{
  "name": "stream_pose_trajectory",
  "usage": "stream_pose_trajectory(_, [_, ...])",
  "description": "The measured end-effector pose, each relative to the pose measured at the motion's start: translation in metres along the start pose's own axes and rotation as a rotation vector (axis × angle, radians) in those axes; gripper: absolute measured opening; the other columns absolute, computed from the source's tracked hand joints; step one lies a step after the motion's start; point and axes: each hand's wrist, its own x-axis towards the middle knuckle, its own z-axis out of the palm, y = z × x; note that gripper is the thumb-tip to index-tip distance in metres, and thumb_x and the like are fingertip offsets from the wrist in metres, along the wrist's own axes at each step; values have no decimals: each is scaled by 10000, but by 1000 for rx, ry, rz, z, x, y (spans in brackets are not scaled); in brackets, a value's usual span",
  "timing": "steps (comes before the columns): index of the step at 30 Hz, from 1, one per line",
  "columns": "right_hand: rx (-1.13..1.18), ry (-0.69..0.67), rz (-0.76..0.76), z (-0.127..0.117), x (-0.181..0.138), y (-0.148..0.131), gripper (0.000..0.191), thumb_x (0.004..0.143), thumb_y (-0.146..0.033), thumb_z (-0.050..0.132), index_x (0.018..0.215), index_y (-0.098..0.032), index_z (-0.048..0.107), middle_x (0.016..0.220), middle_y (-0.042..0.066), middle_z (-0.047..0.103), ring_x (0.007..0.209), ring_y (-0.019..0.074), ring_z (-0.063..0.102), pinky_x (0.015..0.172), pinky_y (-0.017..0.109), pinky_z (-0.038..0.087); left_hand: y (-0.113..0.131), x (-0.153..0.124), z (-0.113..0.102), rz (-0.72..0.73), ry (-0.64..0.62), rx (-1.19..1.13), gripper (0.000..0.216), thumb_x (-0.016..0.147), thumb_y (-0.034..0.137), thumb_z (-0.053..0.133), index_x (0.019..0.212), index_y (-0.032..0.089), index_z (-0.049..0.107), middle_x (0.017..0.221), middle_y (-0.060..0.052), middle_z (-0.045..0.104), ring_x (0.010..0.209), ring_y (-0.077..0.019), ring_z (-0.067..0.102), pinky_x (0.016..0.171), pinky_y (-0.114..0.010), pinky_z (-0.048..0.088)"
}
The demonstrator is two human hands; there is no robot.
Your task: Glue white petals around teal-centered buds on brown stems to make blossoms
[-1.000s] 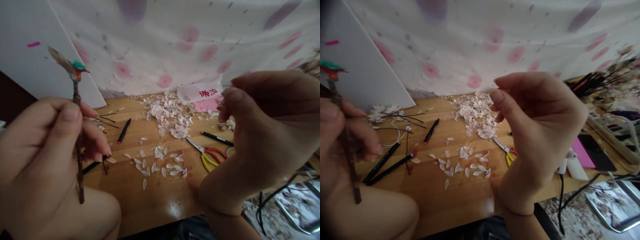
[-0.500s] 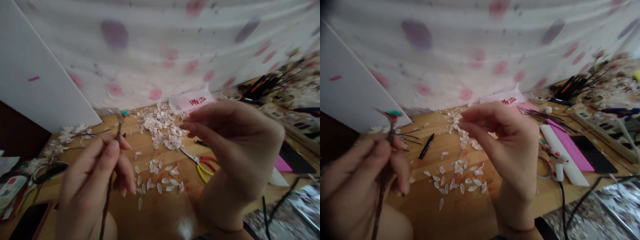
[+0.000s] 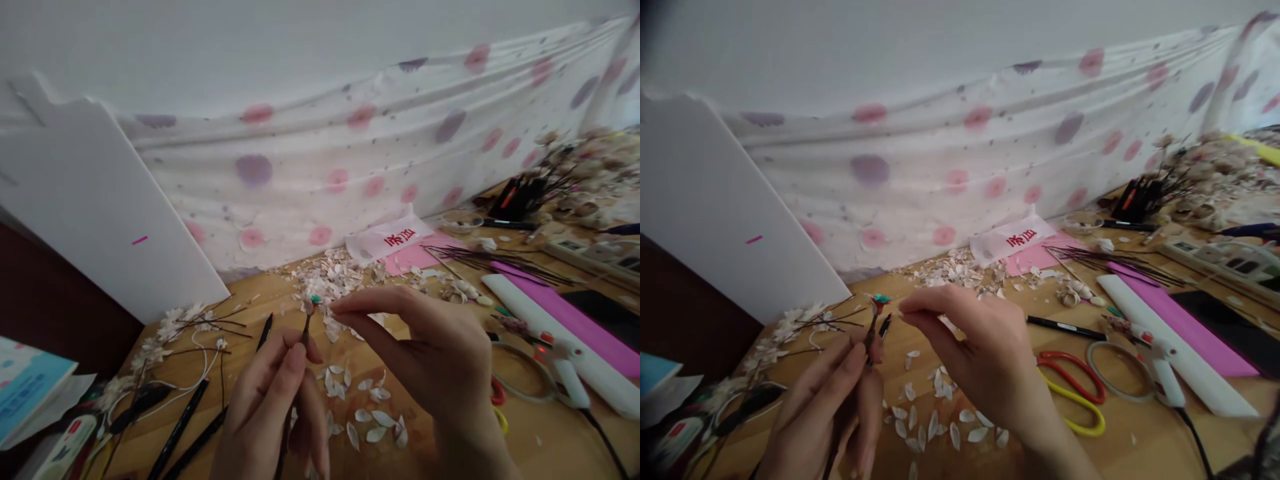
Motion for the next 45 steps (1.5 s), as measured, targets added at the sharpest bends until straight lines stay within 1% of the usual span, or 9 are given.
stream_pose_trajectory(8, [-86,31,-39,3,1,-2,215,893,-67,781,987,-255,738,879,-66,832,693,114,780,635,193,586,-2,-3,5,29,65,52,385,946,613,670,927,229,636,385,56,579,335,-91,439,389,-159,320])
stream_pose_trajectory(15, [-99,23,-41,1,2,0,164,912,-96,775,977,-239,728,876,-64,826,711,101,773,662,176,580,-3,-1,5,-4,-42,20,388,966,617,636,927,231,654,422,35,639,331,-83,469,391,-151,322])
stream_pose_trajectory(19, [-121,12,-50,-1,2,1,158,921,-105,772,981,-241,719,856,-64,814,703,102,763,651,184,574,-4,-1,7,20,-2,41,369,964,607,645,914,241,642,400,48,607,327,-85,453,388,-158,312])
stream_pose_trajectory(22, [-125,14,-54,-1,1,1,164,925,-111,772,988,-249,710,867,-64,812,709,108,763,660,193,583,-4,-1,9,10,33,70,359,960,599,651,899,246,639,407,34,623,337,-93,429,392,-172,327])
stream_pose_trajectory(27, [-144,25,-54,0,1,1,172,931,-120,767,999,-264,700,867,-66,810,712,117,767,658,209,599,-5,-1,7,19,-3,64,328,983,570,632,924,248,647,415,36,633,332,-96,439,388,-171,346])
stream_pose_trajectory(30, [-120,32,-35,0,2,0,213,923,-109,774,1030,-273,691,910,-66,818,745,117,779,700,205,624,-5,-2,6,13,-6,73,335,987,570,630,920,243,658,407,46,615,333,-90,453,390,-159,351])
stream_pose_trajectory(37, [-23,40,39,1,-1,0,426,913,-83,775,1241,-309,624,910,-77,802,787,121,790,773,215,645,-2,-1,6,9,-1,118,383,957,618,647,886,243,676,403,24,646,328,-94,431,375,-162,332])
stream_pose_trajectory(41, [11,30,45,2,-1,1,459,913,-75,769,1267,-317,608,920,-79,796,783,121,787,785,220,647,-2,-1,7,22,17,120,346,976,581,643,887,249,679,404,34,638,341,-97,477,394,-169,348])
stream_pose_trajectory(45, [-5,31,33,2,-1,0,468,909,-63,767,1274,-307,604,906,-81,796,786,113,784,788,205,638,-4,0,7,4,12,105,348,967,590,653,900,249,665,413,30,643,329,-92,475,379,-167,308])
